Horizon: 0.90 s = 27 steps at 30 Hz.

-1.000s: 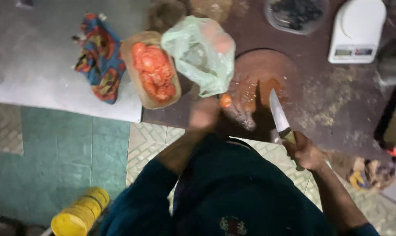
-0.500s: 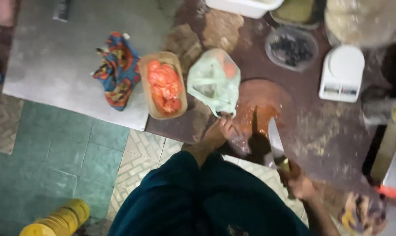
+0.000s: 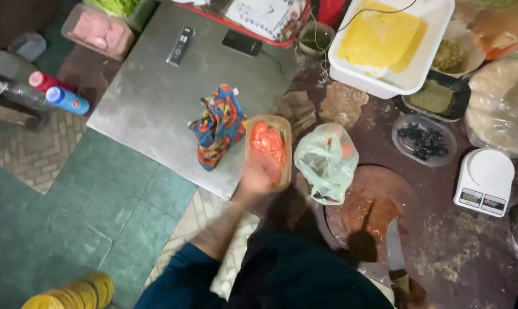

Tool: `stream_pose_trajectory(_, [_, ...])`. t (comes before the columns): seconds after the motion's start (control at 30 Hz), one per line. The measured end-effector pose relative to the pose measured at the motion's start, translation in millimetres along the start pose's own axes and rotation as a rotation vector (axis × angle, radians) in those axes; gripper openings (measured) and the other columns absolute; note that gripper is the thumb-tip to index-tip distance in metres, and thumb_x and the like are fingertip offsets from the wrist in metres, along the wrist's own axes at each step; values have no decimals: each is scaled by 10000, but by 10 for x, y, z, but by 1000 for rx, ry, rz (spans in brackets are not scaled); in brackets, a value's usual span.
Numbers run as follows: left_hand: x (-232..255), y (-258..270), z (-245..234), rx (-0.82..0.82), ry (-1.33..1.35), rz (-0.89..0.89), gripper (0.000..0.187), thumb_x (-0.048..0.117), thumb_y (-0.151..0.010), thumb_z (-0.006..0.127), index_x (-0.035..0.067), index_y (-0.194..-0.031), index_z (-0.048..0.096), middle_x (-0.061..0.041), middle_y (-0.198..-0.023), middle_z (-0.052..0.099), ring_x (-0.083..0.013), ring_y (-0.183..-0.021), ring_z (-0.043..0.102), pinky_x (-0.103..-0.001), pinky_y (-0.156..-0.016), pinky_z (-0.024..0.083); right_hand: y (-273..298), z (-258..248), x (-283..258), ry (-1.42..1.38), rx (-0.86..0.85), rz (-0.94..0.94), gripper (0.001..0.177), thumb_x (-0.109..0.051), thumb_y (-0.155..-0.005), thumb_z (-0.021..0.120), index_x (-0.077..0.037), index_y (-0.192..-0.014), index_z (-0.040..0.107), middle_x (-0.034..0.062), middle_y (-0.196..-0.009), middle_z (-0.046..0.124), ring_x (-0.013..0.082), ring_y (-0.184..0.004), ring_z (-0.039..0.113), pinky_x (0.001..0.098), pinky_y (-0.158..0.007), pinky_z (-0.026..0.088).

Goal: Slicing tomatoes on a wooden cutting board using a kitchen knife.

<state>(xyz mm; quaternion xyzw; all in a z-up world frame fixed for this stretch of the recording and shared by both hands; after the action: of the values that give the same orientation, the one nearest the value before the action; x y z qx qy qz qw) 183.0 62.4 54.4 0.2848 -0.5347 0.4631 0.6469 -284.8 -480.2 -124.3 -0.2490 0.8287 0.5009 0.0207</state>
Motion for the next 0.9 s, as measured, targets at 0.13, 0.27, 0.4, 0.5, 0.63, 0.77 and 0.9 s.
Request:
stream_pose_trajectory(0.13, [1922,-1173,-2821,712,170,516,190,159,-973,704,93,-1118,600,-44,-874,595,-158,-741,553,-316,-657,484,-125,131,-406,-137,31,18,344,-237,-908,714,-35,-1175,634,186,-750,669,303,-658,634,461,-608,491])
stream_pose_trajectory(0.27, [1977,-1840,-4317,1228,414,278,135,202,-938,646,106,-1033,654,30,-878,700,-125,-682,605,-306,-574,482,442,26,-1419,35,75,-146,386,-338,-887,682,-37,-1128,675,156,-764,702,272,-655,716,438,-635,561])
stream_pose_trajectory(0.4, [1946,-2039,-2200,501,17,218,186,259,-996,626,96,-958,545,-30,-808,572,-154,-687,529,-340,-621,458,1352,182,-1809,-241,88,-146,375,-357,-918,649,-30,-1098,618,141,-714,660,237,-617,640,407,-560,526])
stream_pose_trajectory(0.5, [996,-1596,-53,-514,-631,-91,247,247,-961,641,47,-1041,762,-148,-1062,774,-252,-1052,717,-378,-946,577,1981,386,-1843,-285,87,-49,394,-362,-946,675,7,-1055,592,143,-727,676,224,-634,633,392,-573,523])
stream_pose_trajectory(0.63, [-1590,-1177,947,-999,-748,-243,226,224,-970,613,70,-1093,723,-160,-1027,748,-275,-968,705,-431,-854,550,2239,345,-2054,-184,125,203,327,-323,-903,663,-53,-1084,632,115,-715,711,221,-622,678,397,-584,558])
stream_pose_trajectory(0.77, [-2040,-1721,1373,-300,-1236,508,275,339,-811,626,126,-941,742,-137,-955,763,-373,-915,719,-549,-894,549,2554,511,-1928,-229,156,271,354,-352,-909,664,-18,-1022,636,112,-713,706,203,-624,674,385,-582,555])
stream_pose_trajectory(0.9, [-2506,-2004,1400,-555,-1314,242,372,420,-869,602,131,-1047,756,-149,-1065,762,-350,-1015,718,-515,-938,546,2926,590,-1968,-362,194,316,331,-350,-896,652,-53,-1039,639,109,-699,702,211,-604,675,385,-570,561])
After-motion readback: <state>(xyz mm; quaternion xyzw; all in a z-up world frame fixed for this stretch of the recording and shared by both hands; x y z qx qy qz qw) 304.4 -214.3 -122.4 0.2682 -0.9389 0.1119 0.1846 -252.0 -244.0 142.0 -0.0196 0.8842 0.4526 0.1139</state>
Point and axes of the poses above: each hand's wrist, its own y-axis away from the middle knuckle, its own z-axis out of the palm, x = y × z, the point moved 8 cm from there along -y, towards the middle knuckle
